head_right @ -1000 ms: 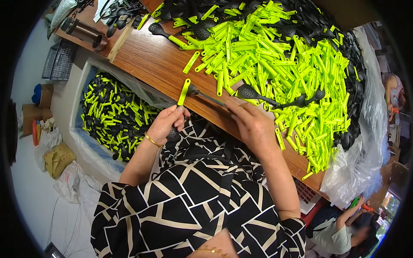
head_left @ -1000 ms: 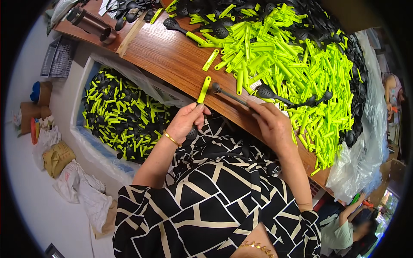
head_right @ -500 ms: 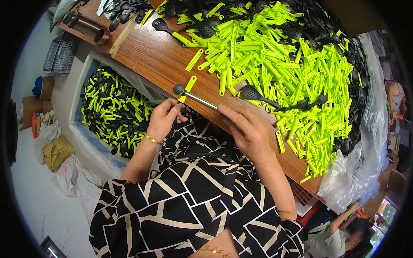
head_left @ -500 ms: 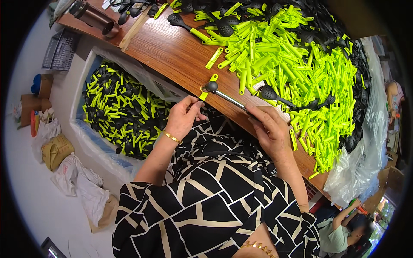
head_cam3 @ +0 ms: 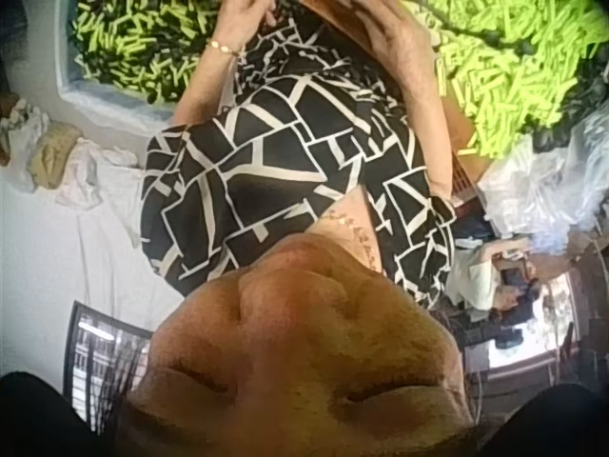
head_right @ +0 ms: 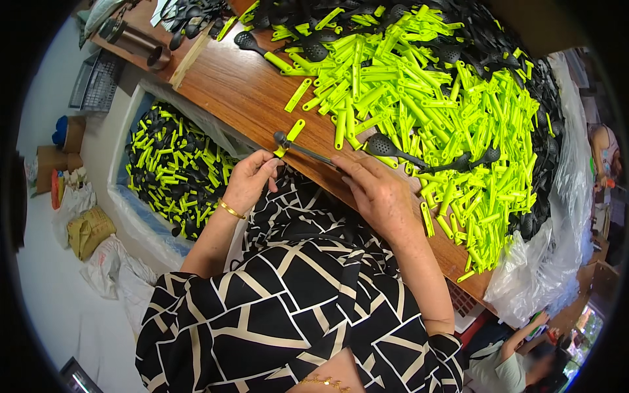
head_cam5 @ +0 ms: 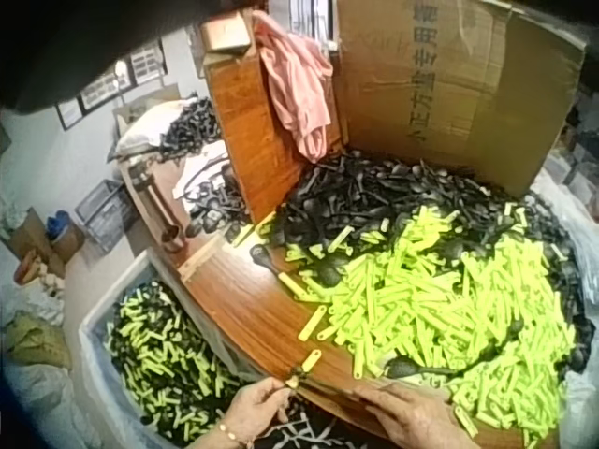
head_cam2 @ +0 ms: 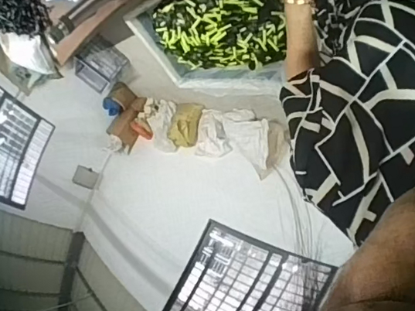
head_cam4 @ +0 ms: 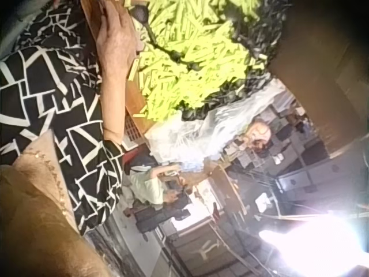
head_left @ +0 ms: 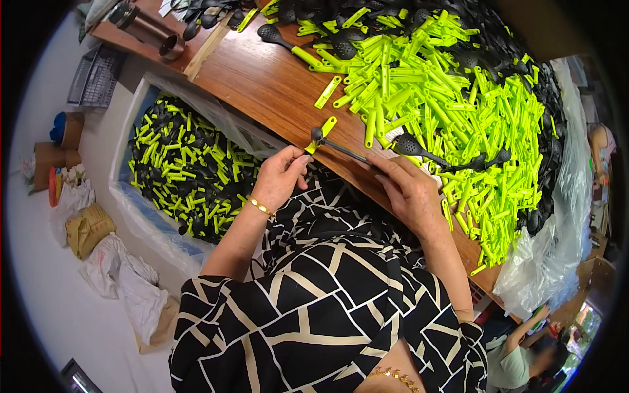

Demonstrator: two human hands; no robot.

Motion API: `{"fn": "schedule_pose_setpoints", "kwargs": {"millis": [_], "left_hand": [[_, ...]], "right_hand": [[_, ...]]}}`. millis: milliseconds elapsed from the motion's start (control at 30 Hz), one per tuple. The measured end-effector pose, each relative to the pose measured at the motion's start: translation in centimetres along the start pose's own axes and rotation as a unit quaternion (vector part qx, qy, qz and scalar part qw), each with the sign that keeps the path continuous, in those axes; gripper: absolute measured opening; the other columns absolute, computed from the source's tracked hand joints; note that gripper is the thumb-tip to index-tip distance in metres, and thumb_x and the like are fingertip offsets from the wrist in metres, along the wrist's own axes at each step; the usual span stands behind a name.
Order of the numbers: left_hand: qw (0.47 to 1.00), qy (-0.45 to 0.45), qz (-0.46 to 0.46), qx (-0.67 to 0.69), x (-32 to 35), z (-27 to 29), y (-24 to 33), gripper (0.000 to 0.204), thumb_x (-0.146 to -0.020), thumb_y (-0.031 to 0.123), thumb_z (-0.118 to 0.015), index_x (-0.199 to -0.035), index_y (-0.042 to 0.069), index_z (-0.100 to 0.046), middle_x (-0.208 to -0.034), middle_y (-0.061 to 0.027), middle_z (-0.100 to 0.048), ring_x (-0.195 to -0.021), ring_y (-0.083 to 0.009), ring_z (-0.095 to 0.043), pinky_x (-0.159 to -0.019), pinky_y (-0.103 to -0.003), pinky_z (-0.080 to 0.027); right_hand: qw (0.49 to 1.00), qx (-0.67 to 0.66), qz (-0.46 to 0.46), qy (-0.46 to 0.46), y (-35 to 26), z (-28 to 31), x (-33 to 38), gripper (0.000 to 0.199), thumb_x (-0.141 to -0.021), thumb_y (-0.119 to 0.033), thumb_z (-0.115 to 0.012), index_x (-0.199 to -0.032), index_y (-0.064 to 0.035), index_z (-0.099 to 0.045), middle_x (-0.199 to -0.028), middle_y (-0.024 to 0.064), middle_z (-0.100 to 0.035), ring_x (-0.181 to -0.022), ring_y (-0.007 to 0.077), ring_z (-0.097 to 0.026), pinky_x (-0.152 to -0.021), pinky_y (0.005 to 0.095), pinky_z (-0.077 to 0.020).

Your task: The person assembles kitchen utensils by inserting neon green plastic handles into black plastic heads. The person repeatedly picks up a handle and a head, aligns them, and presses them together to form a complete utensil. The finished items are placed into a white bin located below the table.

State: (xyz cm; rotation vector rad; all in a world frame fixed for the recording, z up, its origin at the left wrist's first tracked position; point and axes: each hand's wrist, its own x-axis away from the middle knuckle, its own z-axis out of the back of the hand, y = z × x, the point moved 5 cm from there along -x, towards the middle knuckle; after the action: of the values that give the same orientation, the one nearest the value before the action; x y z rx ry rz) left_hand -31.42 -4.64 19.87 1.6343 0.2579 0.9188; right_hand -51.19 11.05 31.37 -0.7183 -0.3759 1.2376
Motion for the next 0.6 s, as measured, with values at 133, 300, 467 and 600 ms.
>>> {"fn": "schedule_pose_setpoints", "kwargs": {"millis": [133,300,467,600], "left_hand": [[0.998,0.002,0.05,0.045,1.1,0.7,0.9,0.034,-0.105,0.027,-0.056,-0.112,-0.003,-0.069,-0.078,-0.0019,-0.064,-0.053,-0.0045,-0.048,-0.05,-0.019,-0.039],[0.976,0.156,-0.013,0.152,1.3,4.6,-1.2,0.028,-0.101,0.021,-0.062,-0.111,-0.004,-0.07,-0.089,-0.0075,-0.072,-0.08,-0.0118,-0.064,-0.078,-0.025,-0.05],[0.942,0.333,-0.022,0.035,1.5,17.7,-13.6,0.028,-0.1,0.024,-0.065,-0.106,-0.003,-0.07,-0.091,-0.0086,-0.073,-0.083,-0.0144,-0.067,-0.081,-0.03,-0.054],[0.818,0.523,0.151,-0.183,5.4,33.8,-26.0,0.031,-0.099,0.027,-0.064,-0.094,-0.003,-0.07,-0.088,-0.0093,-0.073,-0.073,-0.0156,-0.067,-0.069,-0.03,-0.055]], "right_hand": [[0.992,-0.057,-0.113,0.0,2.4,1.9,1.3,0.037,-0.09,-0.004,-0.069,-0.127,-0.0097,-0.068,-0.107,0.0121,-0.071,-0.095,0.0298,-0.07,-0.083,0.0323,-0.0543],[0.948,-0.146,-0.152,0.237,8.9,6.6,6.0,0.034,-0.097,-0.004,-0.064,-0.131,-0.0026,-0.065,-0.122,0.0104,-0.07,-0.112,0.0195,-0.065,-0.098,0.0339,-0.0484],[0.87,-0.181,-0.247,0.388,14.6,13.4,11.3,0.044,-0.103,-0.009,-0.056,-0.146,-0.0078,-0.053,-0.119,0.0027,-0.067,-0.078,0.0028,-0.052,-0.067,0.0176,-0.0418],[0.883,0.032,-0.224,0.411,16.1,16.2,12.3,0.048,-0.103,-0.01,-0.055,-0.15,-0.0059,-0.048,-0.143,0.012,-0.059,-0.133,0.0193,-0.052,-0.11,0.0308,-0.0389]]}}
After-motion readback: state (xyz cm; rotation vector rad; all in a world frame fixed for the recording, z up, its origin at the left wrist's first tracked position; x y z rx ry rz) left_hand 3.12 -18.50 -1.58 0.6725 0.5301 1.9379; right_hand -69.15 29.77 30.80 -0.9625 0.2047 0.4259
